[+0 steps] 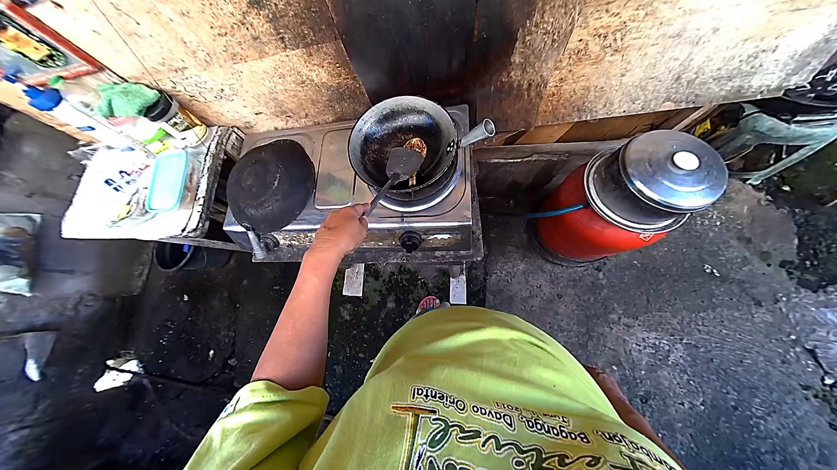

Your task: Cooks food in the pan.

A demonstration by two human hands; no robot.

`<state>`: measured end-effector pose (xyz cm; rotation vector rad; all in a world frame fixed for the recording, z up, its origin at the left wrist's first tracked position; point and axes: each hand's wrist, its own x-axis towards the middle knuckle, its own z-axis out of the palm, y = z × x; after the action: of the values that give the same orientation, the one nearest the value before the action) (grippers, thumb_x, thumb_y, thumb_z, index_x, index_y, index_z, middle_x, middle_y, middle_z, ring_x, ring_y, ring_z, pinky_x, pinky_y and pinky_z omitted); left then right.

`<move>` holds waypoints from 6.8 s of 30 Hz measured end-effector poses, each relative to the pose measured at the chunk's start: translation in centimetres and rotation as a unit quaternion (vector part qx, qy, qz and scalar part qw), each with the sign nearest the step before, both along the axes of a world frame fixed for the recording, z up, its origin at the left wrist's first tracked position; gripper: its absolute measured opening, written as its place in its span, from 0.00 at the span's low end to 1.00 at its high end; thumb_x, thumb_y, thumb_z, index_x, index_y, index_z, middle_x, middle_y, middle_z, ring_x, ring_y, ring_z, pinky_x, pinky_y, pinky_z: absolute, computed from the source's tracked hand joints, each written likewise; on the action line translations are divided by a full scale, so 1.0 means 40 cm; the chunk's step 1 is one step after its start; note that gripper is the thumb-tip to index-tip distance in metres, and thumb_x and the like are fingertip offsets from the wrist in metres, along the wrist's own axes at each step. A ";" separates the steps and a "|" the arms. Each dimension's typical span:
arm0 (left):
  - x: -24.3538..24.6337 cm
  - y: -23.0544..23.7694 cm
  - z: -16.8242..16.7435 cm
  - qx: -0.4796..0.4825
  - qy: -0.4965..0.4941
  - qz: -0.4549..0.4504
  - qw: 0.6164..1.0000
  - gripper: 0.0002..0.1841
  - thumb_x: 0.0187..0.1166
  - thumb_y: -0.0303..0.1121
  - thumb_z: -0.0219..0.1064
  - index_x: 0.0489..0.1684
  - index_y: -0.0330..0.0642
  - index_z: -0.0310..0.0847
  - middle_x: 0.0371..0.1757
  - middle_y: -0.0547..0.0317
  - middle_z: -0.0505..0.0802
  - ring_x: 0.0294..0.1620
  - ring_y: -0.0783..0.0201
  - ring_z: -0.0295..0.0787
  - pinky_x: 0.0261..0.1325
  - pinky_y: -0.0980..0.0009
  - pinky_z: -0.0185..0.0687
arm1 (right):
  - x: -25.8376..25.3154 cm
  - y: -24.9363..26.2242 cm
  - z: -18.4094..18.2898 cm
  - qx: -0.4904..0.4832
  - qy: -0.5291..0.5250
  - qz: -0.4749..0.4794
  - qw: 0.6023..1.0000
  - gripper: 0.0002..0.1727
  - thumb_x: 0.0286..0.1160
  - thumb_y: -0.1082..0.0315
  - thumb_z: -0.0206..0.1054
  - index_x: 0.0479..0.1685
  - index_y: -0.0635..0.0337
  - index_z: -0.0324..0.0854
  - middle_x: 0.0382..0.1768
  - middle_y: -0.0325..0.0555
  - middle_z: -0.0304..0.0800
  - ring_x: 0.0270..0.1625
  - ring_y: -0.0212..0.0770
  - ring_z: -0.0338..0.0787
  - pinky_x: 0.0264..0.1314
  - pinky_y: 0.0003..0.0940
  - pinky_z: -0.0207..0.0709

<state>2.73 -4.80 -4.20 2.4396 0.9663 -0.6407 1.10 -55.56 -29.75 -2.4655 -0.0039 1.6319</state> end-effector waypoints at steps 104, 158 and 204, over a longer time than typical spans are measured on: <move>-0.072 0.020 -0.017 0.134 -0.047 0.023 0.990 0.22 0.93 0.36 0.54 0.84 0.48 0.72 0.60 0.33 0.92 0.64 0.32 0.89 0.66 0.34 0.78 | 0.007 -0.012 -0.012 -0.011 0.004 0.024 1.000 0.25 0.92 0.52 0.56 0.69 0.62 0.84 0.71 0.64 0.86 0.79 0.62 0.81 0.81 0.63 0.68; -0.026 -0.097 -0.050 0.122 -0.084 -0.056 0.987 0.23 0.93 0.37 0.56 0.85 0.47 0.71 0.62 0.37 0.91 0.59 0.37 0.92 0.64 0.40 0.82 | 0.007 0.016 0.024 -0.005 0.013 -0.015 1.000 0.26 0.93 0.51 0.55 0.68 0.65 0.83 0.71 0.66 0.85 0.79 0.63 0.80 0.82 0.63 0.68; -0.026 -0.110 -0.052 0.118 -0.089 -0.061 0.987 0.25 0.90 0.39 0.61 0.84 0.45 0.71 0.63 0.37 0.90 0.58 0.37 0.92 0.62 0.39 0.83 | -0.030 0.010 0.050 -0.001 0.008 -0.043 0.999 0.26 0.93 0.53 0.54 0.70 0.67 0.82 0.72 0.68 0.84 0.80 0.65 0.79 0.83 0.63 0.66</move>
<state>1.69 -9.21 -6.28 2.7276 0.8679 -0.3558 -0.11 -55.17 -27.75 -2.4195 0.1052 1.6163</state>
